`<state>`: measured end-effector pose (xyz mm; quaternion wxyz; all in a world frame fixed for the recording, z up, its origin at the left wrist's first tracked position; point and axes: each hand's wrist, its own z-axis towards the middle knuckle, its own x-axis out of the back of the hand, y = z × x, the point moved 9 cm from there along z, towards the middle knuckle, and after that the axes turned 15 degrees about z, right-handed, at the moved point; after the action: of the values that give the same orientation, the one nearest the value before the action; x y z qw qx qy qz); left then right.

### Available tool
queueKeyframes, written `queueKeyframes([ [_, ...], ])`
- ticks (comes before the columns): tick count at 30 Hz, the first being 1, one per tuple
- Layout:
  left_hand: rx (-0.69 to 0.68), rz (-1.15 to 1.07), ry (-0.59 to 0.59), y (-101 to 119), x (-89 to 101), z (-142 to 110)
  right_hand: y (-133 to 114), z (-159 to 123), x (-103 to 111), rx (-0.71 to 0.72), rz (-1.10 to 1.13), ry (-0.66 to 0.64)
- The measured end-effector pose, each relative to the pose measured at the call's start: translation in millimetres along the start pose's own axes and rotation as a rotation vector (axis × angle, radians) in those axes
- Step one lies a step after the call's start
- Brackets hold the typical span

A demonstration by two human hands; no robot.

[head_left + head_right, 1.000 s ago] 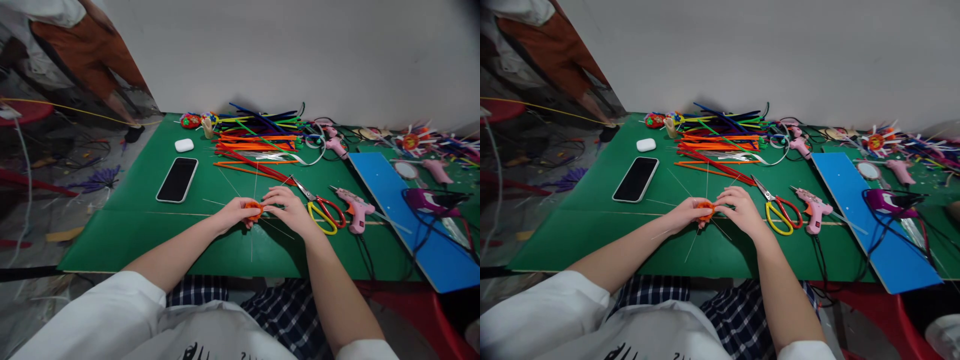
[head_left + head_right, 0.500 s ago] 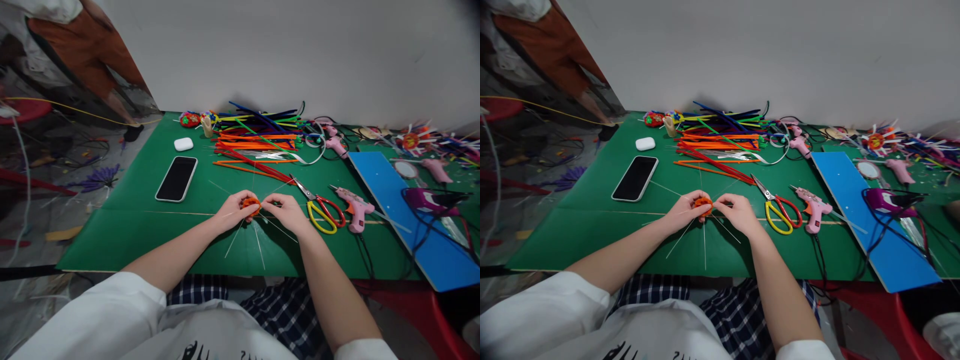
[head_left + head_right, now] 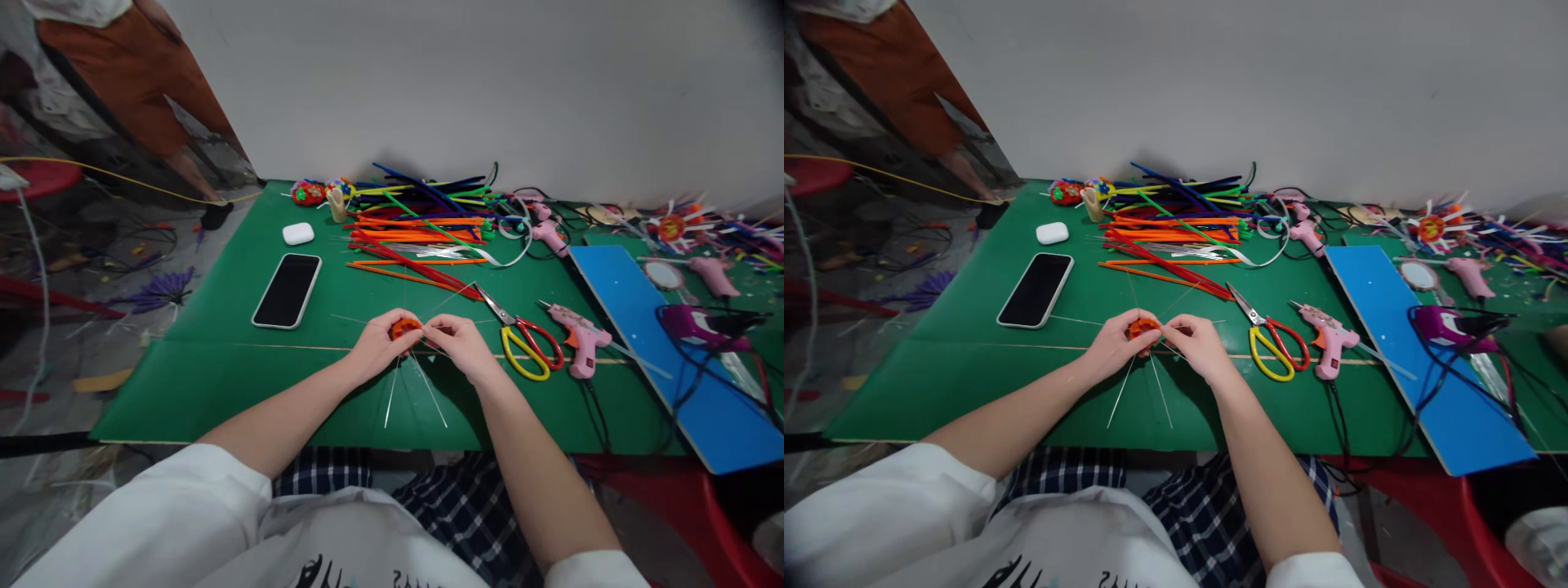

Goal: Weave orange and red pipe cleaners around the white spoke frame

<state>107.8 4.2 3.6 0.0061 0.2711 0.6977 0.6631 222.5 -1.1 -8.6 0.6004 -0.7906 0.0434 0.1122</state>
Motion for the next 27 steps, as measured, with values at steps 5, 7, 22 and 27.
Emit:
queueKeyframes([
  [5,-0.014,0.017,0.054,2.2,6.2,-1.3,-5.1,-0.2,-7.9,0.083,-0.065,-0.077],
  [7,0.009,-0.02,0.056,1.9,7.6,-1.2,-7.8,-0.8,-10.8,0.115,-0.106,-0.111],
  [22,0.029,-0.137,0.035,-4.5,8.3,3.7,6.0,1.0,-18.2,0.055,-0.002,-0.167],
  [27,0.044,-0.146,0.034,-10.5,7.2,5.8,11.4,3.9,-19.6,0.041,-0.001,-0.166],
])
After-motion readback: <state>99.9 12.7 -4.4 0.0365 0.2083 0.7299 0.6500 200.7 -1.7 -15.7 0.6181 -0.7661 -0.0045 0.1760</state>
